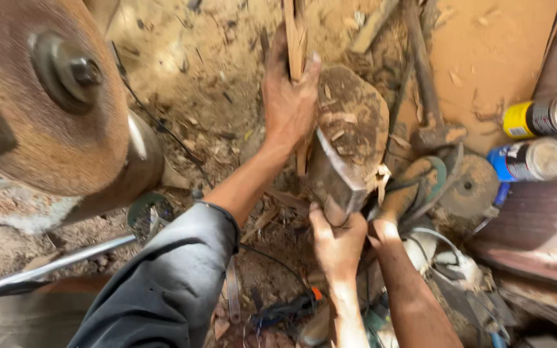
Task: The person uses a curved blade to shave and shape a small piece of wood on a wooden block. They then move to a bench grinder and smooth the edges and surfaces of the wood piece by pressing it against the spinning wheel.
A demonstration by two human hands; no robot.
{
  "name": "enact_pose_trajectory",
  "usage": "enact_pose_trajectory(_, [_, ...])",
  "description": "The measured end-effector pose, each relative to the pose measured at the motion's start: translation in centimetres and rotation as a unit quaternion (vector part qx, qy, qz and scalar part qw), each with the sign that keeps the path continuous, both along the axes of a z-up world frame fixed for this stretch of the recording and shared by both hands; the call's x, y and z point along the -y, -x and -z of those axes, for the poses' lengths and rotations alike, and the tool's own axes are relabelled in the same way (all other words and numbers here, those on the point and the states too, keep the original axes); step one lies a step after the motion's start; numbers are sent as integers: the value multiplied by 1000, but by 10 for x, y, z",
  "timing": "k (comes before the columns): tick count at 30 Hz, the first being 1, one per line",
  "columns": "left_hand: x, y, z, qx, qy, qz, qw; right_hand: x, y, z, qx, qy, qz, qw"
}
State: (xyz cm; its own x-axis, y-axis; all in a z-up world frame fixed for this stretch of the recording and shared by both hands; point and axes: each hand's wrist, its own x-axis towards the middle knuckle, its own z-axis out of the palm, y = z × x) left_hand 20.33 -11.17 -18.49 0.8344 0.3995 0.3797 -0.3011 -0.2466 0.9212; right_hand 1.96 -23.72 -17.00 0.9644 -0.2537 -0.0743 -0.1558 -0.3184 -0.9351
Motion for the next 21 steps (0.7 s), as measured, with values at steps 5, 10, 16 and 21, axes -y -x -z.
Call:
enact_pose_trajectory(5, [5,9,22,-140,74,23,987,10,36,-4,-23,-1,92,996])
enact_pose_trajectory(10, [-4,-8,14,-34,31,12,999,-7,-3,5,-52,-23,-18,998])
enact_pose_trajectory(16, [1,-15,31,-122,-11,-17,992,18,31,14,-122,-24,122,985])
enact_pose_trajectory(21, [-11,-21,24,-11,-20,13,1000,11,3,47,70,36,-70,994])
